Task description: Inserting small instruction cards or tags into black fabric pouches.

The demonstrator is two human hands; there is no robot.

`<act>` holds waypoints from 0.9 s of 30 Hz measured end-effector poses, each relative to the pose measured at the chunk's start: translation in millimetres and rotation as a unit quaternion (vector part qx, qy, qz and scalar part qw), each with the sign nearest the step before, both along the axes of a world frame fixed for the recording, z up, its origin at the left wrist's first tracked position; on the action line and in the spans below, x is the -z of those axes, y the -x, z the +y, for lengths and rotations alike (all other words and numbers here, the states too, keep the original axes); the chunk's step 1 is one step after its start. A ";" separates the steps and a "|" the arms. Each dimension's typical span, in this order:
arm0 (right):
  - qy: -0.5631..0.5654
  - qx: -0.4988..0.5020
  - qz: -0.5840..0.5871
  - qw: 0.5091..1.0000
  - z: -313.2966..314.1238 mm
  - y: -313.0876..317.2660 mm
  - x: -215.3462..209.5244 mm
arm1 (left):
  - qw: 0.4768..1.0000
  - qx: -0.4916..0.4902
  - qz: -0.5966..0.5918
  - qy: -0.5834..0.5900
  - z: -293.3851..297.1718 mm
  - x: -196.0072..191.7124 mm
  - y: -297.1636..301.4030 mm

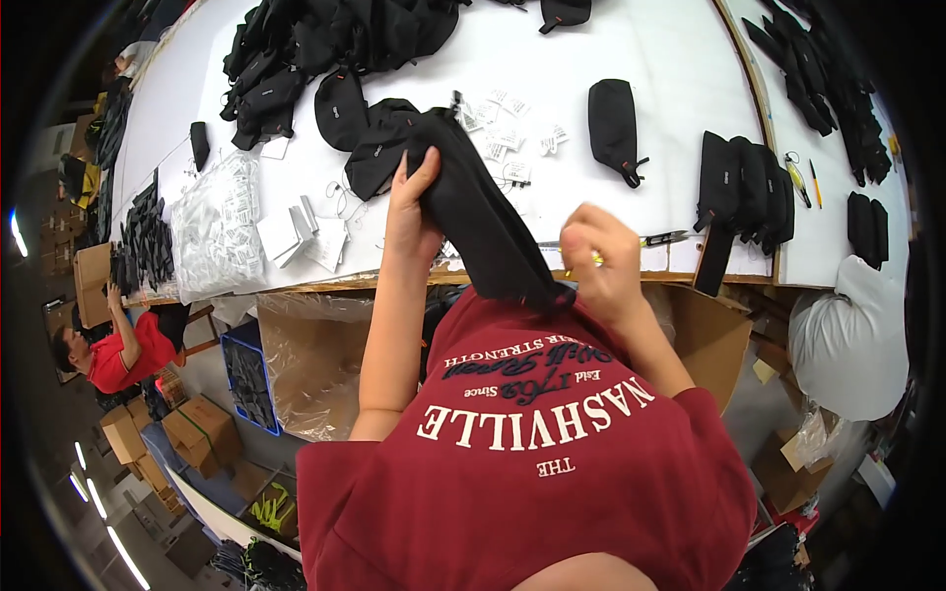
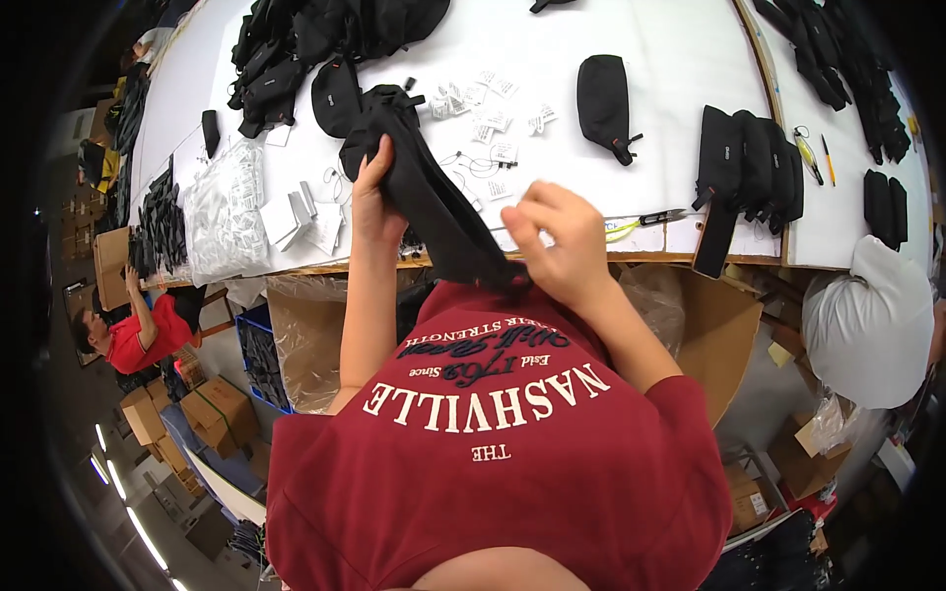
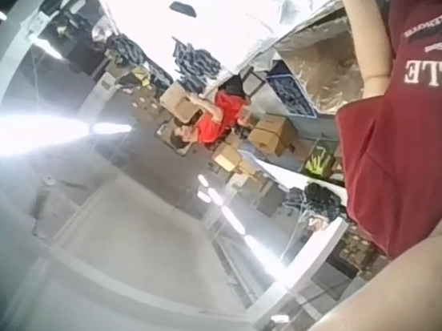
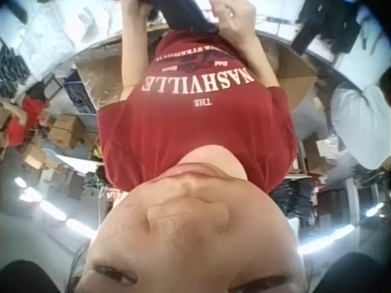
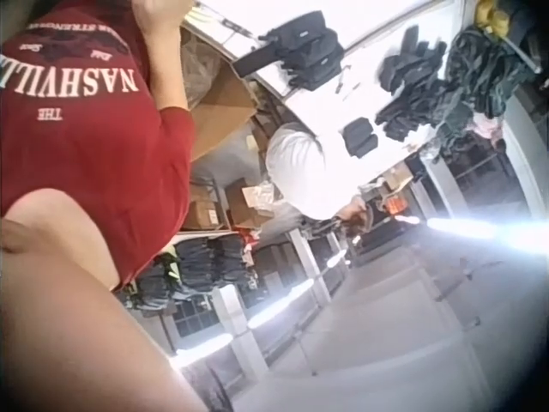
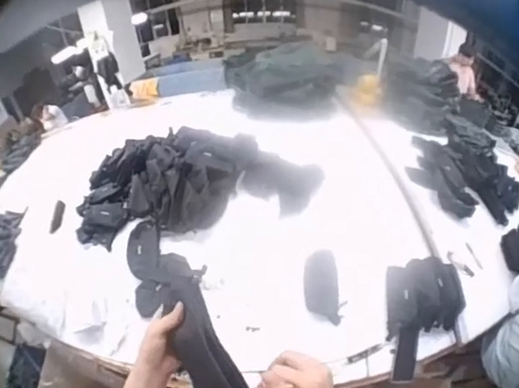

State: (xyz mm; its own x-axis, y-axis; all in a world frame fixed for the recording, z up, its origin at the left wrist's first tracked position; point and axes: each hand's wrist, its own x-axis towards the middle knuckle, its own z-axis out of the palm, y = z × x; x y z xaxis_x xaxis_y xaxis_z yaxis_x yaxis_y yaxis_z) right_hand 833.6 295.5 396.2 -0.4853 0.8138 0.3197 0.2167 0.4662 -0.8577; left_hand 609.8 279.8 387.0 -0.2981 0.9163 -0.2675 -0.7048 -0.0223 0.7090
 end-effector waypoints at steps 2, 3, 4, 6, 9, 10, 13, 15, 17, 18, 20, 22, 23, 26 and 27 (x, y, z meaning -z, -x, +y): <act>-0.001 0.016 0.034 0.999 13.6 5.7 -19.8 | 0.997 0.069 -0.017 0.018 -0.6 3.8 -2.9; -0.002 0.031 0.067 0.997 22.8 10.1 -29.2 | 0.997 0.075 -0.018 0.019 -1.1 7.4 -5.4; -0.006 0.026 0.069 0.997 30.4 13.7 -37.4 | 0.992 0.121 -0.033 0.009 -0.5 6.9 -10.1; -0.014 0.003 0.060 0.998 44.4 18.5 -46.3 | 0.985 0.173 -0.021 0.016 -1.2 -4.1 -24.2; 0.017 -0.041 -0.003 0.999 57.4 14.7 -47.5 | 0.975 0.216 -0.045 0.016 -1.7 -9.8 -33.9; 0.016 -0.043 -0.003 0.999 57.0 12.9 -52.1 | 0.976 0.214 -0.045 0.015 -1.5 -8.6 -35.4; -0.050 -0.032 -0.063 0.996 53.0 10.6 -60.2 | 0.979 0.196 -0.040 0.037 0.3 -1.3 -41.0; -0.046 -0.043 -0.050 0.997 49.3 11.7 -56.9 | 0.987 0.160 -0.006 0.014 4.3 6.6 -40.2; 0.014 -0.105 -0.065 0.992 38.3 11.2 -65.5 | 0.985 0.122 -0.110 0.044 11.0 13.2 -32.9; 0.001 -0.143 -0.051 0.988 31.5 11.8 -64.3 | 0.983 0.129 -0.129 0.027 13.4 19.1 -21.9; 0.042 -0.186 -0.037 0.981 19.3 10.3 -63.3 | 0.985 0.114 -0.126 0.020 15.1 8.8 -14.9; 0.071 -0.216 -0.033 0.973 10.4 9.9 -61.9 | 0.986 0.108 -0.127 -0.019 19.1 8.7 -8.7; 0.073 -0.218 -0.032 0.973 7.6 10.2 -62.1 | 0.984 0.103 -0.141 -0.033 20.2 5.2 -7.1; 0.110 -0.247 -0.023 0.962 -1.8 9.6 -63.3 | 0.979 0.098 -0.168 -0.063 24.5 8.8 3.9; 0.111 -0.247 -0.023 0.962 -2.2 9.7 -62.6 | 0.979 0.099 -0.168 -0.062 23.5 9.4 5.7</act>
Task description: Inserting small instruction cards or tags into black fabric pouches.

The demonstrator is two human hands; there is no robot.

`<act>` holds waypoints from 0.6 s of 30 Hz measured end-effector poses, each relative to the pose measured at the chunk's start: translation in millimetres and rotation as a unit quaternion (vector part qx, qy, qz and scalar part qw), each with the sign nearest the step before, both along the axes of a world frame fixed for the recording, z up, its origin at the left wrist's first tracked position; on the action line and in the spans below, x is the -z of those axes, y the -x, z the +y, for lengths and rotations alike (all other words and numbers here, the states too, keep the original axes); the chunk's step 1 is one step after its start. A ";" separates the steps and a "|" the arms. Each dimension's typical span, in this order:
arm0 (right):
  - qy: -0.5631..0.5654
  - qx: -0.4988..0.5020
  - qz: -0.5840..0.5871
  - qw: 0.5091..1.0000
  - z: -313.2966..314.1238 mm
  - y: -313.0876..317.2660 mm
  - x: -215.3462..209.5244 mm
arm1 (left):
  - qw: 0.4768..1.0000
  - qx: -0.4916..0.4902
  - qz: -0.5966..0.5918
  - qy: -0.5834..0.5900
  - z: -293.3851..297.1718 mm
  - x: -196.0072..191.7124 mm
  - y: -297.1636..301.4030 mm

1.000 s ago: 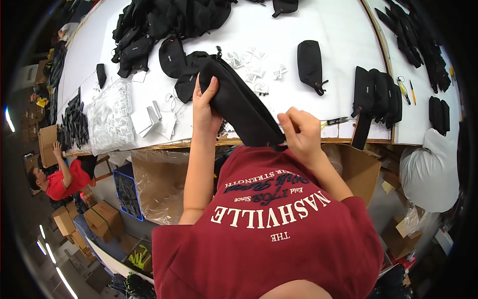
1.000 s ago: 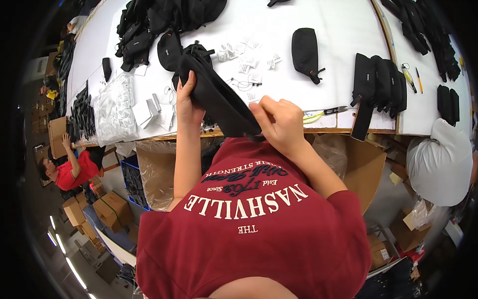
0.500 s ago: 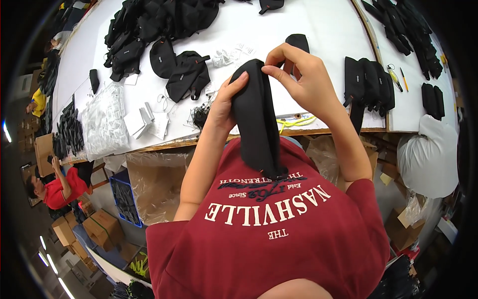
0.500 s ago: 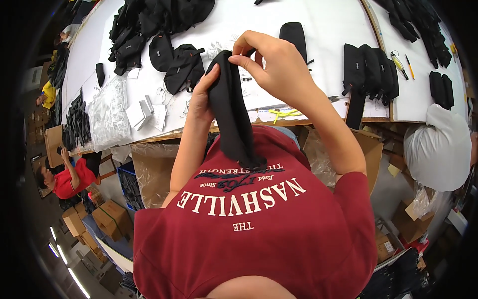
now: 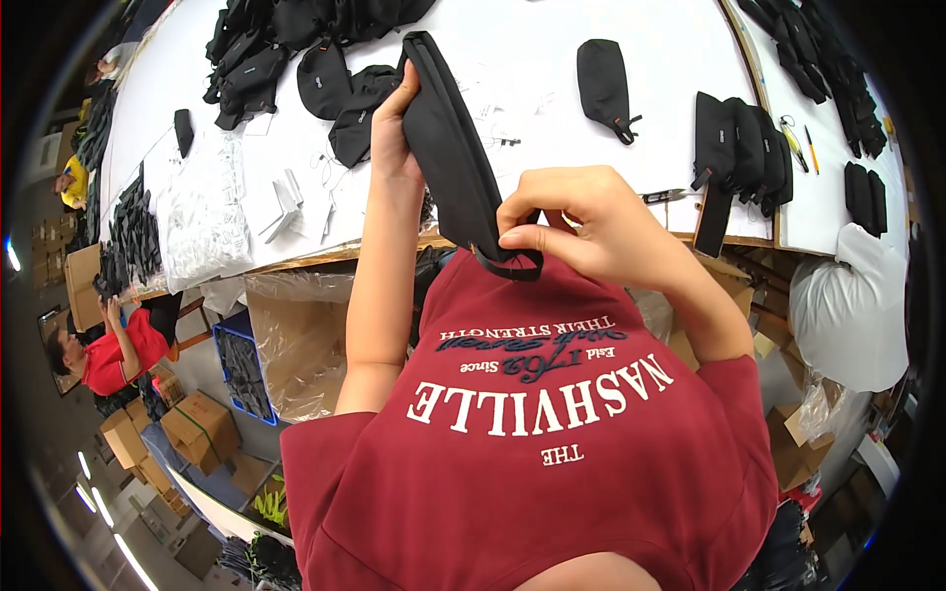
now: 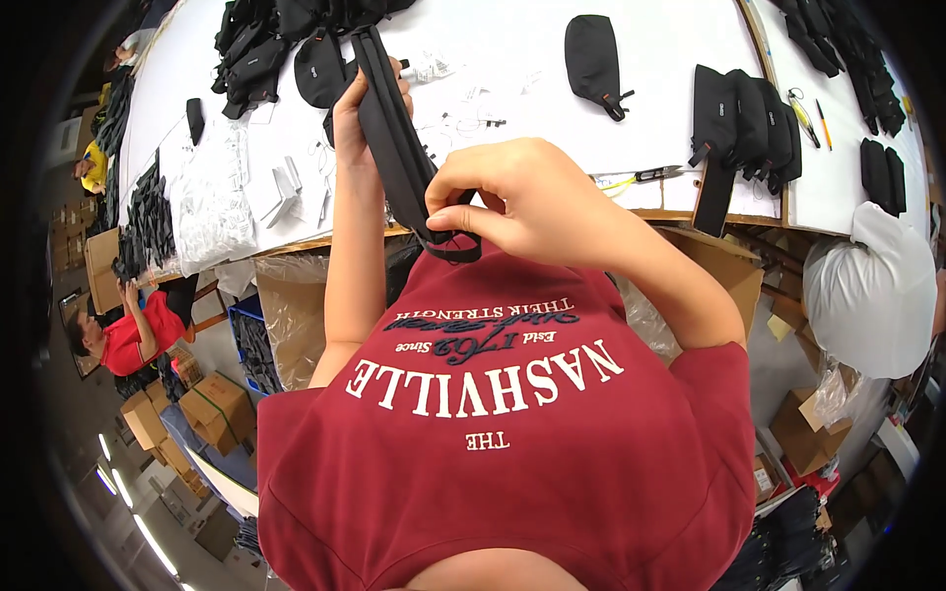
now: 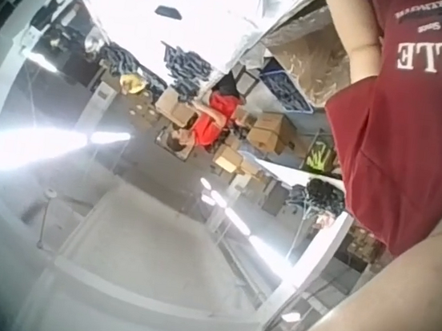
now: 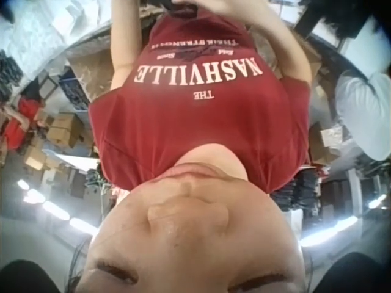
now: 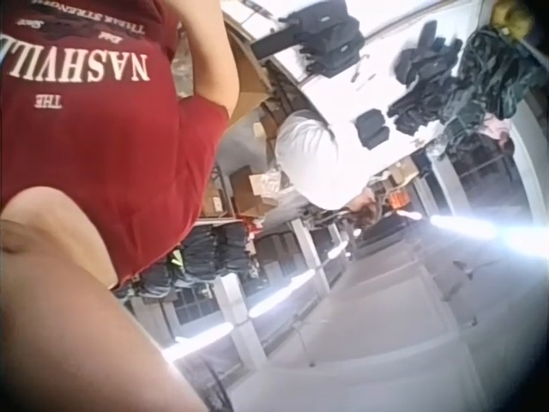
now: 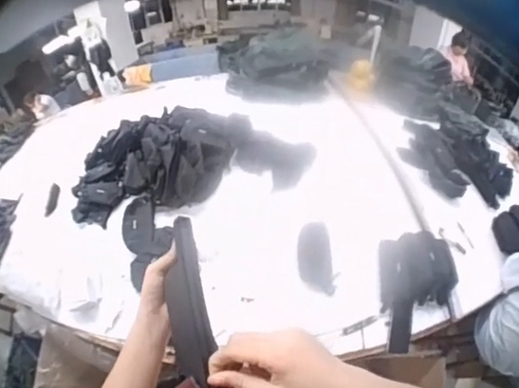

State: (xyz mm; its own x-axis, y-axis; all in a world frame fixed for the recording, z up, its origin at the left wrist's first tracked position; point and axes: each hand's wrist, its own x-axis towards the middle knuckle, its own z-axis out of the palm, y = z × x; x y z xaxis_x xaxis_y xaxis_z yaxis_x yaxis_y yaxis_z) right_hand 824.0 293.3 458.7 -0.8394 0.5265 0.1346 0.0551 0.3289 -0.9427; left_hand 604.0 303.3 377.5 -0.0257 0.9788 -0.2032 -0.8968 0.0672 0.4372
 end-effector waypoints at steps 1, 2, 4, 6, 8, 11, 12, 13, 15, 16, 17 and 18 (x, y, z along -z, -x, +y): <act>-0.018 0.002 -0.003 1.000 -0.1 -0.5 1.1 | 1.000 0.003 0.013 -0.013 -0.3 -1.5 0.2; -0.036 0.004 -0.007 0.999 -0.5 -0.7 2.1 | 0.999 0.006 0.027 -0.025 -0.2 -3.3 -0.2; -0.051 0.043 -0.001 0.998 -4.1 2.5 2.3 | 0.998 -0.012 0.060 -0.006 0.7 -4.0 -1.6; -0.066 0.082 0.005 0.994 -7.1 6.0 3.3 | 0.999 0.000 0.052 -0.012 3.0 -1.6 2.6; -0.103 0.073 0.044 0.991 -8.1 9.9 5.9 | 0.998 0.000 0.069 0.001 2.0 -2.7 3.3; -0.079 0.055 -0.024 0.995 -5.9 3.2 4.3 | 0.994 -0.038 0.093 0.032 1.4 -0.1 8.6; -0.079 0.078 -0.029 0.993 -5.1 2.3 5.6 | 0.991 -0.074 0.098 0.049 0.2 2.4 11.5; -0.018 0.120 -0.054 0.991 -4.6 0.3 5.7 | 0.978 -0.109 0.150 0.093 -0.3 6.1 13.3; 0.069 0.181 0.007 0.981 -1.5 -2.0 27.5 | 0.979 -0.110 0.130 0.113 -9.6 -10.4 4.3; 0.177 0.196 0.037 0.964 0.7 -3.5 37.6 | 0.977 -0.118 0.111 0.136 -19.6 -18.7 0.0; 0.263 0.183 0.036 0.947 8.3 -7.9 48.4 | 0.992 -0.038 0.095 0.076 -30.0 -16.9 8.6; 0.402 0.159 0.057 0.900 10.3 -16.4 51.0 | 0.992 -0.035 0.094 0.074 -38.4 -14.6 10.9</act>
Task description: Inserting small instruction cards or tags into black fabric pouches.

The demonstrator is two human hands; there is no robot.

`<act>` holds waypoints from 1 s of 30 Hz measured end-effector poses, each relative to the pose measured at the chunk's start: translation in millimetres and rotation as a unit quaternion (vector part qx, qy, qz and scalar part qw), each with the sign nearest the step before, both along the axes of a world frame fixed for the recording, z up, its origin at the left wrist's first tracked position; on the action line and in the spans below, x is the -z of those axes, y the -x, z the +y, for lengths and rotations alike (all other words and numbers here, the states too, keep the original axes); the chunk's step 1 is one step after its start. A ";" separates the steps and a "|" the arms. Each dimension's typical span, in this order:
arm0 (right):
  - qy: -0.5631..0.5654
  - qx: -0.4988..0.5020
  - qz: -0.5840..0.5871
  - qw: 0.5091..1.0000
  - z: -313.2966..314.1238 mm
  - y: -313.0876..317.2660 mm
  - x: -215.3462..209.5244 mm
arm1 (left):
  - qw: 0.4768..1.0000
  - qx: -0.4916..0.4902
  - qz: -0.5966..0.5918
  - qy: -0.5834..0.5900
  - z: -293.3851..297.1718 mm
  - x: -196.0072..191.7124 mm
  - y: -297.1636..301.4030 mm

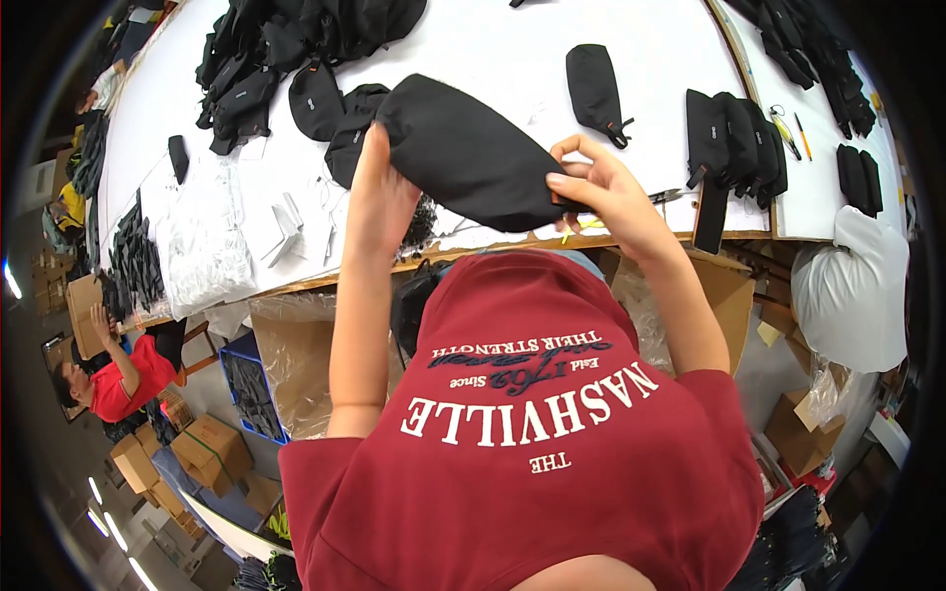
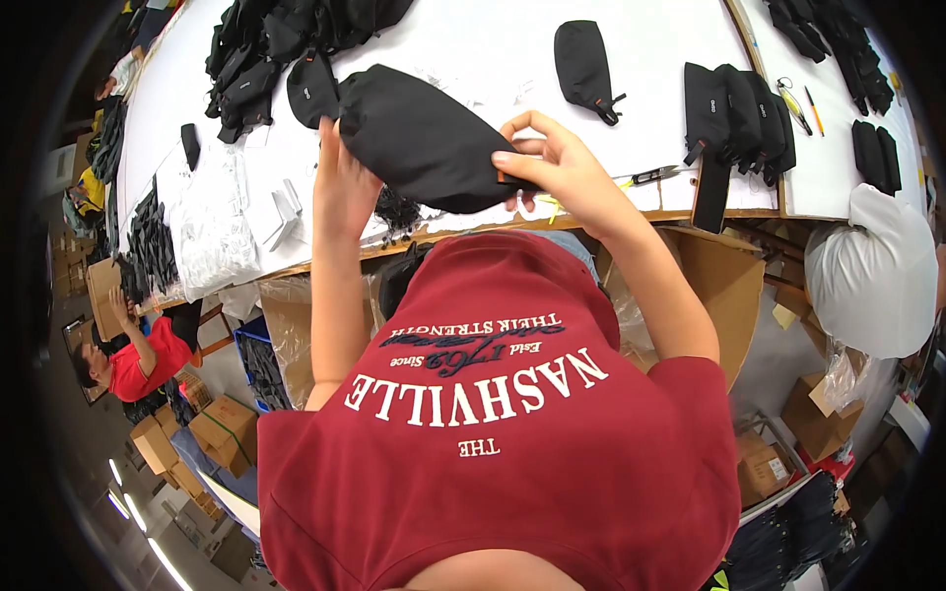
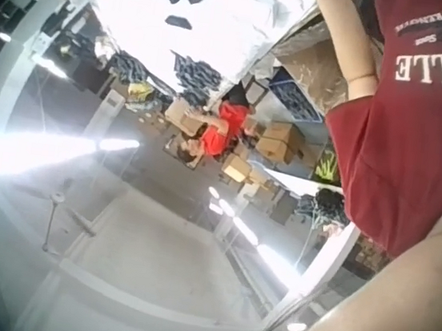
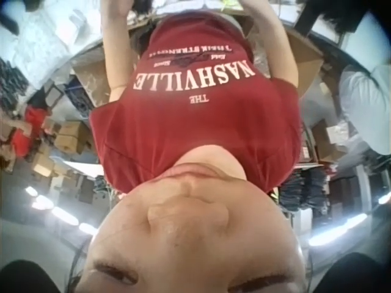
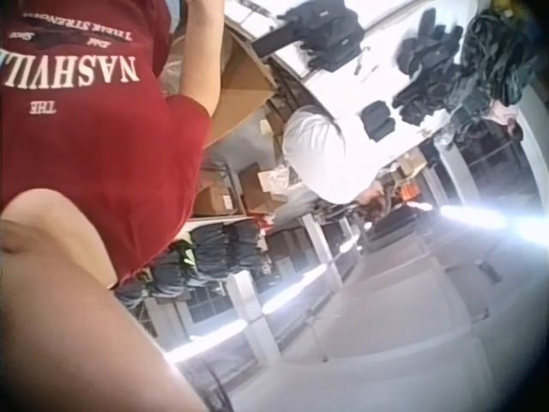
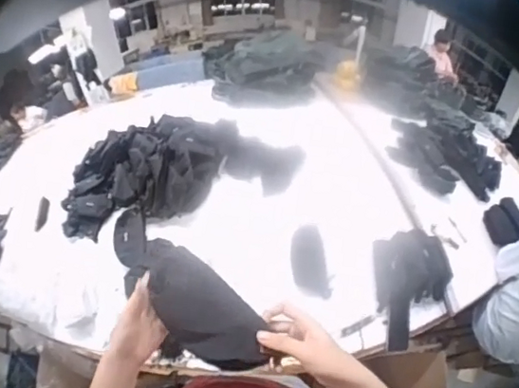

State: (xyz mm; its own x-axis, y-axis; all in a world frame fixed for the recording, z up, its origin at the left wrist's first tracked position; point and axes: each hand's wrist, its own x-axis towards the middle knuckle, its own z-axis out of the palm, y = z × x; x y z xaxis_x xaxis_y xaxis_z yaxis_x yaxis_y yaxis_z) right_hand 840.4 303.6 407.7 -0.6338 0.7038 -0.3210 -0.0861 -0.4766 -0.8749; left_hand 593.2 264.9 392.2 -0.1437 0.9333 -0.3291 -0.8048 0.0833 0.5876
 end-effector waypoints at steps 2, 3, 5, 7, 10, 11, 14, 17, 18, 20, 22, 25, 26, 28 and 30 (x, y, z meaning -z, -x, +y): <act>0.185 -0.033 0.104 0.977 7.2 -15.4 14.2 | 0.895 0.016 0.402 -0.195 -16.0 -0.7 3.4; 0.181 -0.042 0.115 0.976 5.3 -18.8 32.2 | 0.789 0.038 0.585 -0.180 -20.9 0.6 13.3; 0.200 -0.065 0.074 0.975 -0.6 -16.7 24.3 | 0.768 0.048 0.604 -0.209 -31.4 3.4 20.3; 0.133 -0.095 -0.038 0.986 -7.7 -10.6 23.3 | 0.790 0.096 0.554 -0.244 -36.3 -4.1 20.9; -0.111 -0.028 -0.147 0.982 -13.7 -9.0 26.9 | 0.817 0.091 0.565 -0.072 -54.5 3.6 11.9; -0.192 0.018 -0.111 0.975 -12.7 -9.4 31.9 | 0.859 0.100 0.502 -0.011 -57.5 1.5 5.1; -0.344 0.012 -0.070 0.936 -18.3 -12.1 27.3 | 0.911 0.083 0.403 0.008 -65.5 16.5 -5.2; -0.259 -0.009 -0.067 0.963 -28.0 -15.5 11.1 | 0.913 0.120 0.386 0.050 -69.3 18.0 -6.6; -0.284 -0.011 -0.096 0.954 -28.2 -16.1 8.7 | 0.917 0.130 0.368 0.082 -69.9 18.0 -8.1; -0.286 -0.029 -0.113 0.951 -27.4 -15.7 10.3 | 0.925 0.138 0.347 0.072 -70.7 17.8 -13.3; -0.242 -0.040 -0.140 0.959 -26.5 -18.7 14.3 | 0.938 0.107 0.329 0.013 -68.9 15.0 -21.5; -0.272 -0.021 -0.105 0.956 -20.8 -20.2 20.5 | 0.912 0.159 0.369 -0.077 -63.0 40.8 -4.4; -0.287 -0.011 -0.092 0.954 -16.6 -23.2 24.2 | 0.864 0.170 0.457 -0.127 -62.2 49.7 0.0; -0.293 -0.012 -0.103 0.951 -8.1 -28.6 25.7 | 0.861 0.204 0.450 -0.117 -63.0 55.0 3.9; -0.315 -0.035 -0.144 0.937 -0.6 -34.5 30.2 | 0.868 0.255 0.424 -0.047 -58.5 53.4 -0.6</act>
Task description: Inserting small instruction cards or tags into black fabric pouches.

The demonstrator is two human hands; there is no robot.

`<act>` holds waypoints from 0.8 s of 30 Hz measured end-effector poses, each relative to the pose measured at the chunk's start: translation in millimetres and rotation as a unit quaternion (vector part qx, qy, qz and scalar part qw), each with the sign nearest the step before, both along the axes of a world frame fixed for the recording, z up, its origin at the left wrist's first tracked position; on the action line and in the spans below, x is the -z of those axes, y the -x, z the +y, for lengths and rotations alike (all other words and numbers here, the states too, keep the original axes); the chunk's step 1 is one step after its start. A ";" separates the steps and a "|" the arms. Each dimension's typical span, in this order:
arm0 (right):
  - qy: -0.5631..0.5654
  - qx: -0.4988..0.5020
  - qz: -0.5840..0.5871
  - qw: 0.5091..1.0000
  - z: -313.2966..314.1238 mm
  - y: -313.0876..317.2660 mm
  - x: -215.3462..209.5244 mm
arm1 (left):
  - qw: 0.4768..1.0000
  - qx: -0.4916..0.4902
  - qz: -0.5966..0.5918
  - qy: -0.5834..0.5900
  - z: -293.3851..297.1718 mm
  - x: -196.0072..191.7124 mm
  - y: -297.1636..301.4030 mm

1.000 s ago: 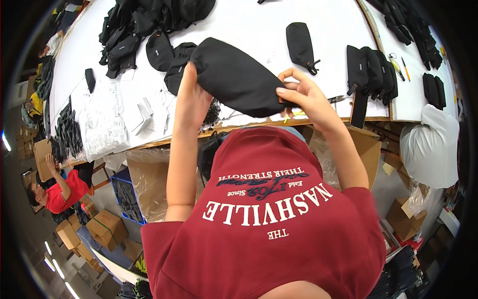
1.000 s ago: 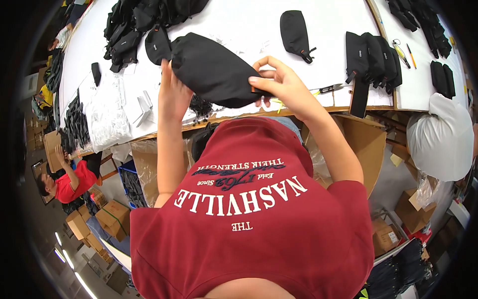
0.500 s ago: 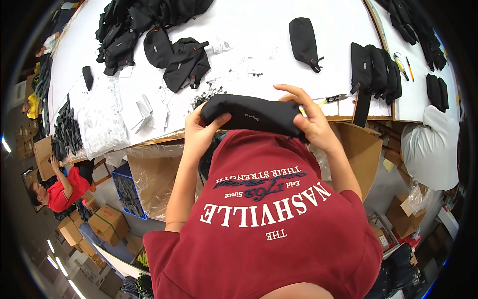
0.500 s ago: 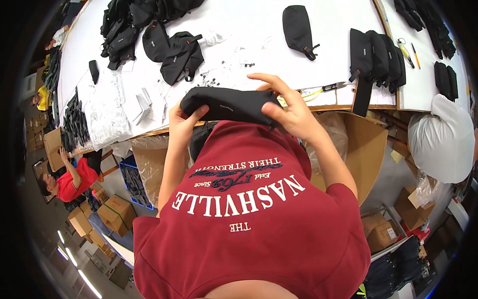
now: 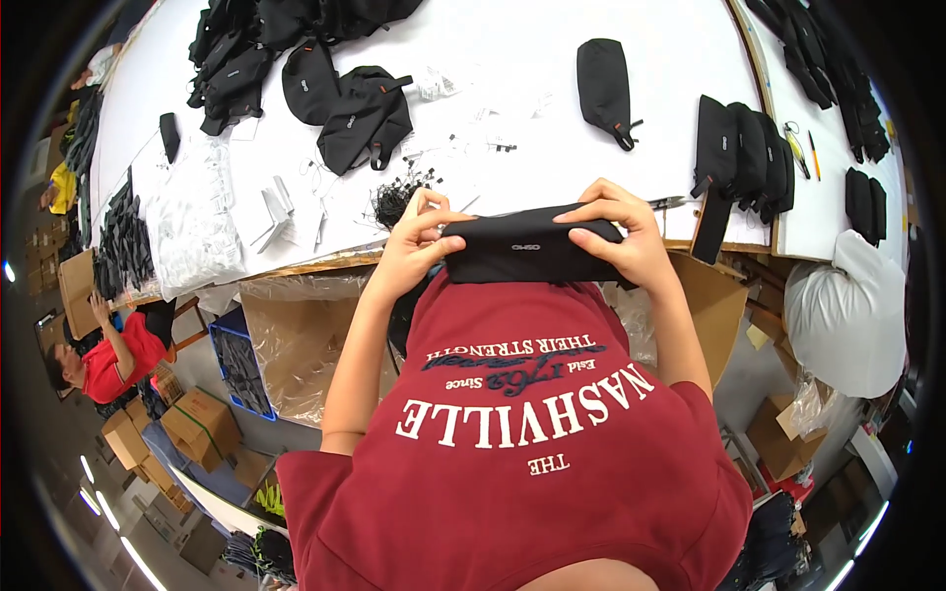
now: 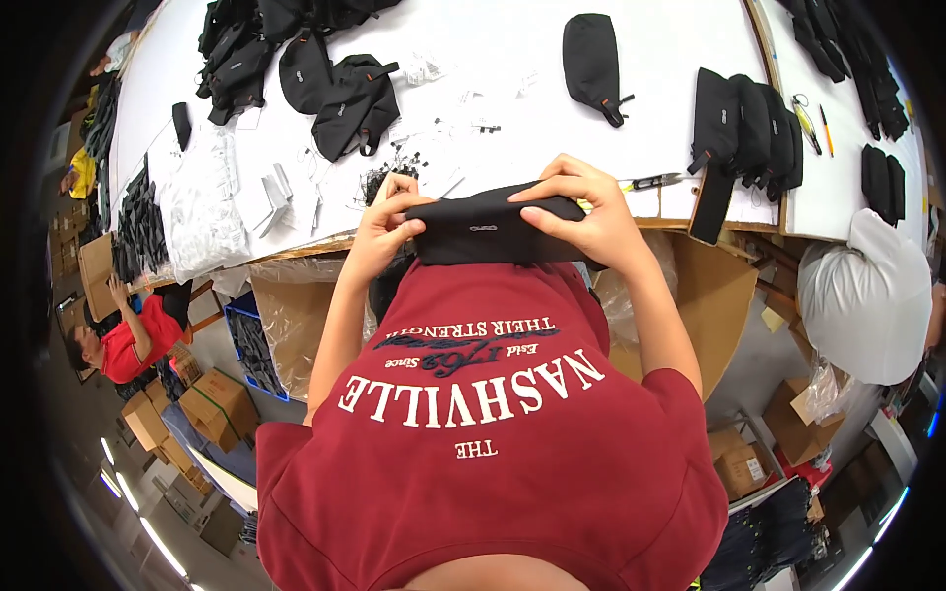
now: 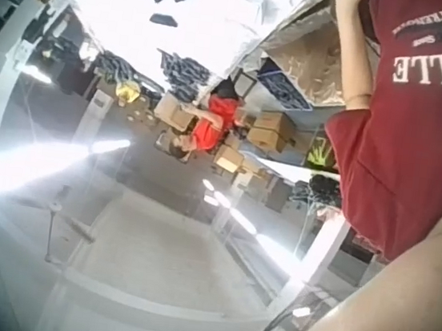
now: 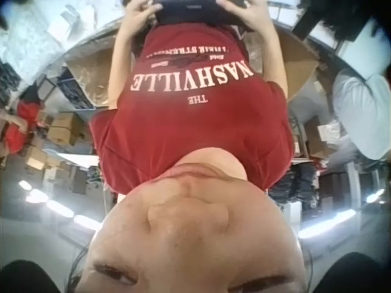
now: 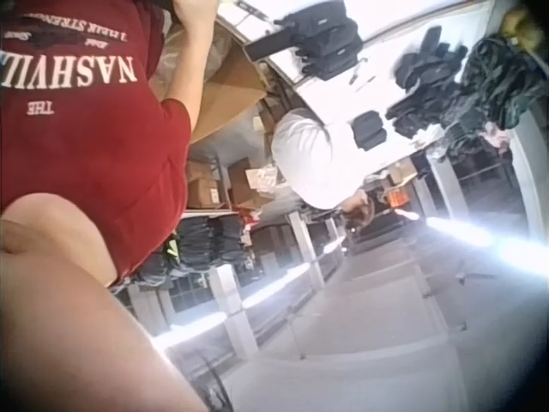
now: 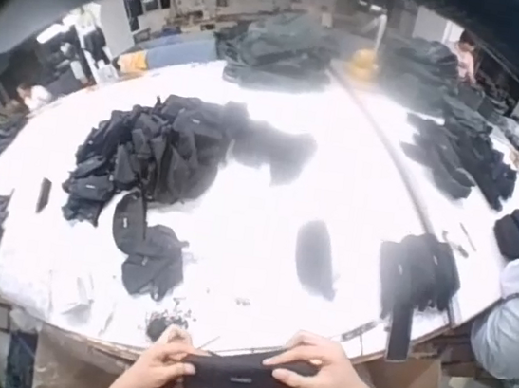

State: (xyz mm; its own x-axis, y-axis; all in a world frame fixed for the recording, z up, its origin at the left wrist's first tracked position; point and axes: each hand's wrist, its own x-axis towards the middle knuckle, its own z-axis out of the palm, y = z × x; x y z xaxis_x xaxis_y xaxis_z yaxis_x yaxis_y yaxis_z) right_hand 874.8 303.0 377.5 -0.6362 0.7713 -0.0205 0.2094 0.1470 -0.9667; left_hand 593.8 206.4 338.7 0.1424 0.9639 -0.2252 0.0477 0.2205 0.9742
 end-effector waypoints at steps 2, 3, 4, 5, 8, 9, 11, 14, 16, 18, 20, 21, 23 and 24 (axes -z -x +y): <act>-0.029 0.066 0.032 0.997 13.8 -7.6 2.5 | 0.993 -0.110 0.032 -0.011 9.3 17.8 -0.7; -0.113 0.142 0.041 0.983 25.7 -11.9 6.5 | 0.984 -0.158 0.079 0.004 15.5 31.7 8.3; -0.236 0.222 0.006 0.946 37.1 -14.7 3.8 | 0.971 -0.202 0.124 0.021 23.2 42.6 17.1; -0.347 0.280 -0.041 0.894 52.1 -22.5 12.5 | 0.970 -0.205 0.126 0.022 27.1 51.2 23.0; -0.381 0.322 -0.232 0.835 87.1 -36.6 51.5 | 0.920 -0.194 0.337 0.047 37.6 79.7 32.9; -0.410 0.299 -0.307 0.805 92.7 -44.3 73.1 | 0.895 -0.190 0.403 -0.002 41.6 86.7 30.0; -0.430 0.288 -0.347 0.782 96.2 -32.9 86.8 | 0.859 -0.180 0.475 -0.064 52.4 93.5 24.6; -0.317 0.261 -0.196 0.891 94.0 -13.1 102.2 | 0.866 -0.088 0.492 -0.014 66.6 90.0 4.9; -0.270 0.223 -0.143 0.926 79.9 13.1 107.8 | 0.854 -0.071 0.515 -0.018 61.4 99.0 2.6; -0.143 0.174 -0.079 0.971 61.7 36.5 109.5 | 0.830 0.001 0.557 -0.003 47.6 100.6 2.0; -0.113 0.157 -0.088 0.977 44.4 51.7 108.2 | 0.825 -0.003 0.565 -0.013 33.7 98.3 2.1; -0.068 0.121 -0.079 0.987 37.7 57.6 107.8 | 0.828 -0.022 0.560 -0.020 26.3 101.9 3.9; -0.021 0.084 -0.069 0.994 28.4 71.2 109.3 | 0.841 -0.043 0.537 -0.046 16.0 107.3 6.9; -0.025 0.035 -0.087 0.995 25.4 79.2 110.6 | 0.840 -0.044 0.539 -0.043 12.4 110.5 8.5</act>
